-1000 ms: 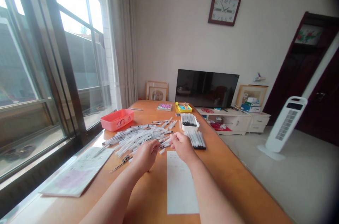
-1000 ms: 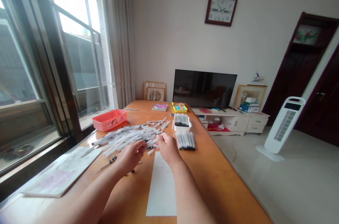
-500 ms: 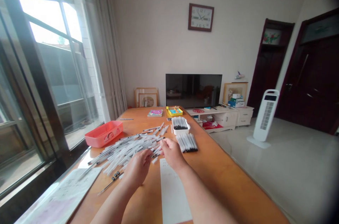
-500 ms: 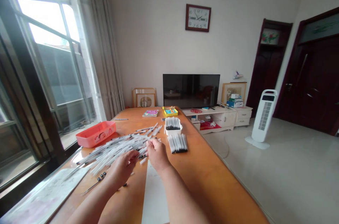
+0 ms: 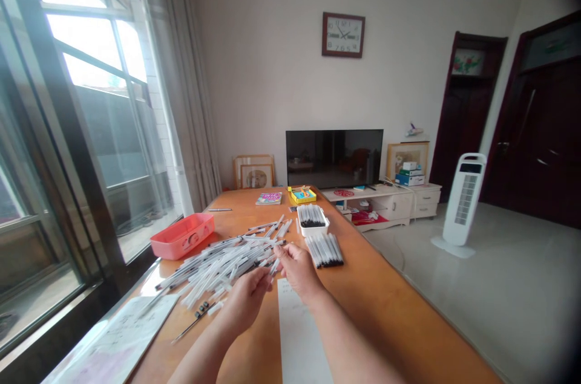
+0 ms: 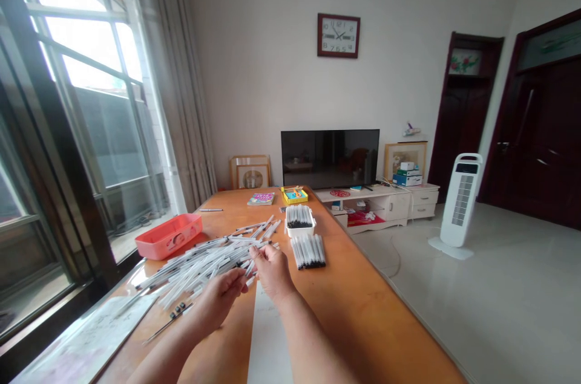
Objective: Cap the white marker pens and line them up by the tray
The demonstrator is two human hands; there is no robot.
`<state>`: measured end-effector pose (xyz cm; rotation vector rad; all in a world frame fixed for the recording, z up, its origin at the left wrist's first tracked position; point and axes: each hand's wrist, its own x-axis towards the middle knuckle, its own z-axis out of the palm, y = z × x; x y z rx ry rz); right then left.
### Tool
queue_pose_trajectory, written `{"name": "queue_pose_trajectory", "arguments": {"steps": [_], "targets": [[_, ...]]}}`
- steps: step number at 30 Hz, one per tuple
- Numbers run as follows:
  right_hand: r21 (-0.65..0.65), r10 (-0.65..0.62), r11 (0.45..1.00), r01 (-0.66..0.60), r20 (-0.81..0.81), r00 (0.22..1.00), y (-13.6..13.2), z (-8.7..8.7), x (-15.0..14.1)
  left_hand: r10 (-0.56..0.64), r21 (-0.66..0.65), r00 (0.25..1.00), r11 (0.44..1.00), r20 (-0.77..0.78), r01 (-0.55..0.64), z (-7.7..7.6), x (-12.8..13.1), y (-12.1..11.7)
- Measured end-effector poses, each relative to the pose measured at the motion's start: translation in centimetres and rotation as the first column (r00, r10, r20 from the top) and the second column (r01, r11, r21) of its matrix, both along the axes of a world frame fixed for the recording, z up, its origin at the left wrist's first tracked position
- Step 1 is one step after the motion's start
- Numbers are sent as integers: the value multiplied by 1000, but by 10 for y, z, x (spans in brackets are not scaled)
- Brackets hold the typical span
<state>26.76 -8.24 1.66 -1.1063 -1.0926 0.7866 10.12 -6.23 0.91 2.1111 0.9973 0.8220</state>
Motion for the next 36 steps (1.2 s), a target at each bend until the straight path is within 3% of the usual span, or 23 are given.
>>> {"name": "queue_pose_trajectory", "arguments": {"steps": [6,10,16,20,23,27,31,36], "targets": [[42,161,987,-156,-276,948,1,-1,4,-77,-258,985,959,153,115,13,0,-9],[48,213,976,-212,-399,892,-1,2,7,-102,-338,968,924,229,177,17,-1,-14],[26,243,964,-263,-476,845,-3,4,11,-96,-372,956,906,279,199,15,1,-16],[-14,176,977,-211,-497,850,0,1,8,-29,-341,975,934,222,105,16,6,-19],[-24,151,982,-189,-503,851,1,2,6,-24,-356,968,927,248,114,17,7,-20],[24,223,967,-255,-568,792,-1,7,9,-55,-400,950,898,307,181,17,4,-18],[79,302,947,-311,-546,781,-2,7,15,-73,-426,923,871,377,243,15,0,-16],[64,305,943,-328,-564,768,-2,4,16,-25,-444,931,874,365,198,20,4,-22]]}}
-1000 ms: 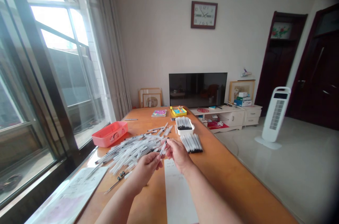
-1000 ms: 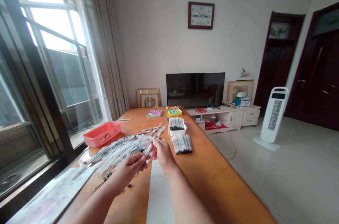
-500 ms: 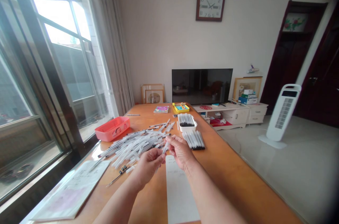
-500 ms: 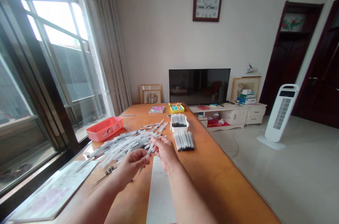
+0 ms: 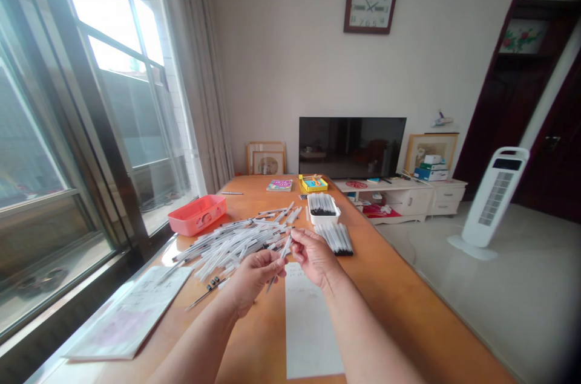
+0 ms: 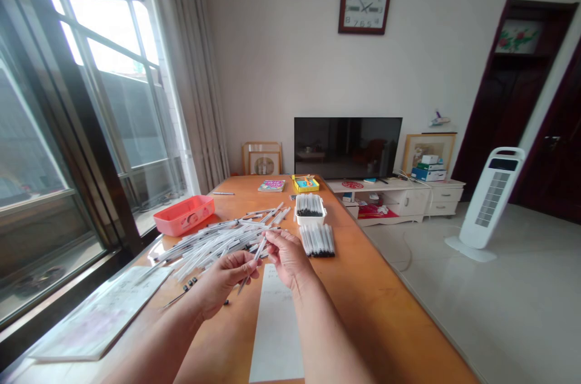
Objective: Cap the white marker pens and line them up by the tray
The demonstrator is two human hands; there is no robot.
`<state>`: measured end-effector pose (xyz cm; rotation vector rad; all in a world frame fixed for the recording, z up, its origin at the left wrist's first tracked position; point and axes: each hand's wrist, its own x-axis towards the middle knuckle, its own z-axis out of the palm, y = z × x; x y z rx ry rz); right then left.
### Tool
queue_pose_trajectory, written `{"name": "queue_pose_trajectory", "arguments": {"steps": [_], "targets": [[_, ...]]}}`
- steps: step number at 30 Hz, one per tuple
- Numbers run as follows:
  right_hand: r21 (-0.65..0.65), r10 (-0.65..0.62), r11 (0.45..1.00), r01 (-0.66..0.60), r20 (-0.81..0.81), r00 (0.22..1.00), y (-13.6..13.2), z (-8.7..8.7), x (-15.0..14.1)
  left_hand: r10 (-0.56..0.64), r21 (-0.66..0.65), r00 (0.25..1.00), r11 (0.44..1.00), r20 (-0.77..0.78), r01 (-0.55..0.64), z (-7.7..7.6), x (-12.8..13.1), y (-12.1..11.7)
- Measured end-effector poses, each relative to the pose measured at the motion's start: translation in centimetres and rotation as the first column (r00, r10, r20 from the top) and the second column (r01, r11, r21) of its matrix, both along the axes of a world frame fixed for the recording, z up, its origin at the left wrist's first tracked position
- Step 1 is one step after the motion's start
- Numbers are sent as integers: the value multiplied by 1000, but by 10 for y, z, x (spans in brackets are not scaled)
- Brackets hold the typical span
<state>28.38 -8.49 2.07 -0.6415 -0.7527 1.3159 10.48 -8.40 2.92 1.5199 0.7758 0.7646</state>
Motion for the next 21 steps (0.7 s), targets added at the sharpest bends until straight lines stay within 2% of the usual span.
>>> {"name": "queue_pose_trajectory", "arguments": {"steps": [5,13,16,19,21], "targets": [[-21,-42,999,42,7,999,0,0,-4,100,45,995,994,3,-100,8,6,-8],[71,14,997,-16,33,999,-3,2,-3,52,-42,998,998,30,-51,9,1,-6],[62,8,998,-12,57,998,-4,3,-3,44,-51,998,998,41,-42,7,0,-5],[14,-42,999,41,78,996,-4,3,-6,57,-21,998,998,24,-57,3,1,-4],[-12,-98,995,99,96,991,-4,4,-9,115,59,993,992,-16,-114,-1,2,-3]]}}
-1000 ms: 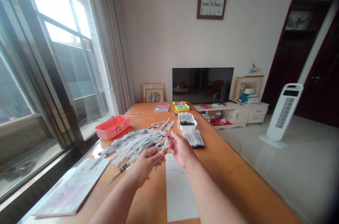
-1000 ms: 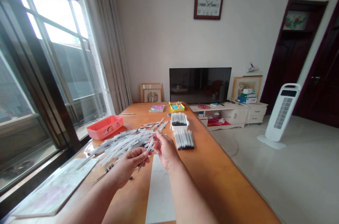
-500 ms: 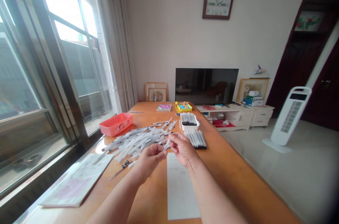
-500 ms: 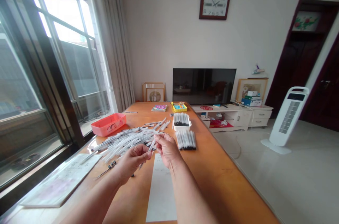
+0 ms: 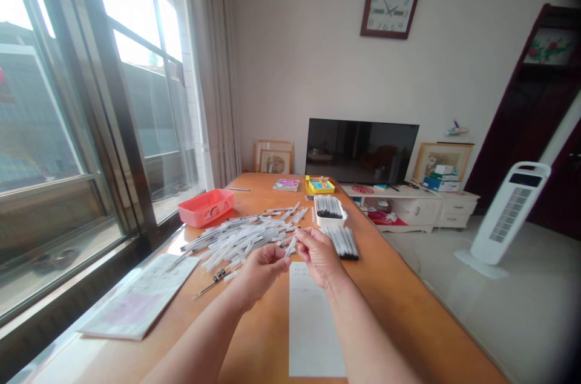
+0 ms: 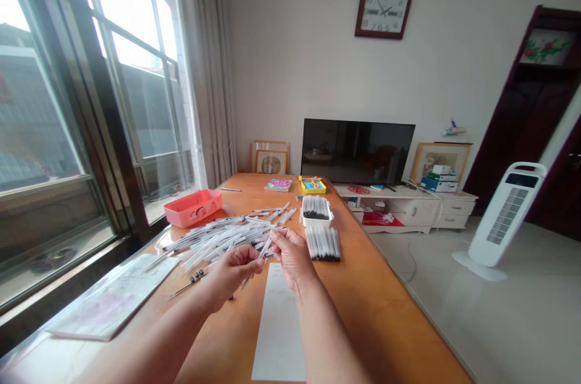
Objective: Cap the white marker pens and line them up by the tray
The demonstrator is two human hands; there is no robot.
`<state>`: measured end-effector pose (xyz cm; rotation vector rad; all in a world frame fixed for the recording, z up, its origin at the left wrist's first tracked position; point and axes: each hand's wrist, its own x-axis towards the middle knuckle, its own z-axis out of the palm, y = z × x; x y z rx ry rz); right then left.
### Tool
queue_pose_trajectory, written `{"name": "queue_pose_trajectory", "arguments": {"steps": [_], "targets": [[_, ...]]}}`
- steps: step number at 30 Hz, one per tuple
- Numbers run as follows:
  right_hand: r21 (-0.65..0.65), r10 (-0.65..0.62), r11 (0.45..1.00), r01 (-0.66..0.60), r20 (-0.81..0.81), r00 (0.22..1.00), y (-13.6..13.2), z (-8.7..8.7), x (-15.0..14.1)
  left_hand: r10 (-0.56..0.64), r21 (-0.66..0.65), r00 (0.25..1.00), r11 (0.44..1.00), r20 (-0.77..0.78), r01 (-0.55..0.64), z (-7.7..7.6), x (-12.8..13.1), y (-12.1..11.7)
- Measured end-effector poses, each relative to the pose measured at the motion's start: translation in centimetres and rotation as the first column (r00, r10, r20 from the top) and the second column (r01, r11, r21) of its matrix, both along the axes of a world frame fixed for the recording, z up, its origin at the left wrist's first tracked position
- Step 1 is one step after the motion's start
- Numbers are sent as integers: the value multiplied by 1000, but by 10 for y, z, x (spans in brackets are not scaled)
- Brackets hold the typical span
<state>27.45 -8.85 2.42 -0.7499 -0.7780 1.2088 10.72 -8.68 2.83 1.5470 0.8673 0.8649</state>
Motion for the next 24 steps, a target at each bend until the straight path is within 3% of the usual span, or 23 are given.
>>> {"name": "queue_pose_trajectory", "arguments": {"steps": [4,13,16,21,24], "targets": [[-17,-85,996,85,13,996,2,-1,-5,116,169,992,980,-51,-106,-5,2,3],[43,-60,997,62,-37,997,3,-5,-4,-64,-64,998,996,-13,63,2,-1,0],[29,-71,997,71,-26,997,4,-6,-5,-44,-17,999,999,-5,43,-2,-1,2],[-14,-158,987,159,32,987,8,-12,-7,121,173,988,979,-94,-104,-8,0,8],[-27,-148,988,149,32,988,8,-12,-6,96,134,992,987,-79,-84,-5,-1,7]]}}
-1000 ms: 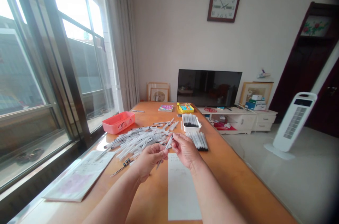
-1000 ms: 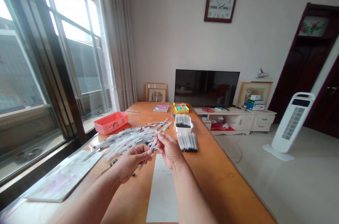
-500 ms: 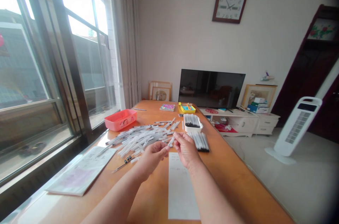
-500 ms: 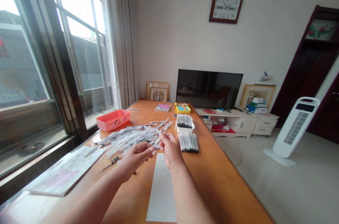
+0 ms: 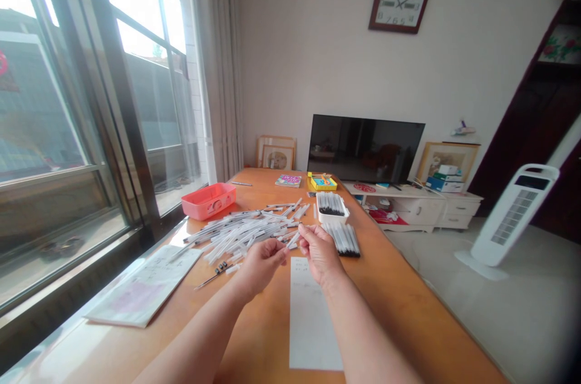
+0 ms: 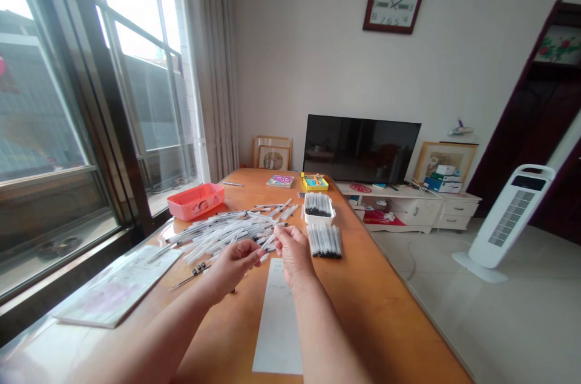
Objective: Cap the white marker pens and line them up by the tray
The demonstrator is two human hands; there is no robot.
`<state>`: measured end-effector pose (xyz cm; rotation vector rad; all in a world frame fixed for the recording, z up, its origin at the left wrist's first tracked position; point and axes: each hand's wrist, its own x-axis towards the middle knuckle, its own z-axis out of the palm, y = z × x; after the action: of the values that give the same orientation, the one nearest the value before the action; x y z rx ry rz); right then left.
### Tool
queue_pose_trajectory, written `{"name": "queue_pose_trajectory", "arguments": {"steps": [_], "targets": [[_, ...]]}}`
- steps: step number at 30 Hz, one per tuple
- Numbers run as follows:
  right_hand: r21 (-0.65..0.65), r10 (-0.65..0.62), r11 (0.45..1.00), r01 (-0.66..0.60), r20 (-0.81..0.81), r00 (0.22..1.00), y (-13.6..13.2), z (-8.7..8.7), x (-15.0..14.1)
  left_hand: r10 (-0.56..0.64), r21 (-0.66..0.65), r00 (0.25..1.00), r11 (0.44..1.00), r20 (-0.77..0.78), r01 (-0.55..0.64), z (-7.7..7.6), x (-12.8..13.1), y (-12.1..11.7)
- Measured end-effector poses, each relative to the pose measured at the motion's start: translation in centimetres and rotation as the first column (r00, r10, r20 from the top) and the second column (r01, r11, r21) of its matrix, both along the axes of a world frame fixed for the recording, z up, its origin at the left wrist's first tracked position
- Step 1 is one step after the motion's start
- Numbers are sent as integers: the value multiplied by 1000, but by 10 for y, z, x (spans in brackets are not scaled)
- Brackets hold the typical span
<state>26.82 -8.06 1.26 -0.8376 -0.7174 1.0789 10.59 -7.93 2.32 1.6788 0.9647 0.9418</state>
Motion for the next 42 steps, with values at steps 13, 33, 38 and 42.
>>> {"name": "queue_pose_trajectory", "arguments": {"steps": [13,33,38,42], "targets": [[-24,22,999,-22,-5,1000,-3,7,-1,49,55,998,997,-46,-46,0,2,-1],[-20,-27,999,29,75,997,-3,5,-3,70,192,986,981,-153,-39,0,-8,7],[-18,4,1000,-3,82,997,-3,3,-2,2,95,995,995,-96,8,1,-11,10],[-8,57,998,-56,97,994,-3,1,-1,0,82,998,997,-57,4,1,-12,10]]}}
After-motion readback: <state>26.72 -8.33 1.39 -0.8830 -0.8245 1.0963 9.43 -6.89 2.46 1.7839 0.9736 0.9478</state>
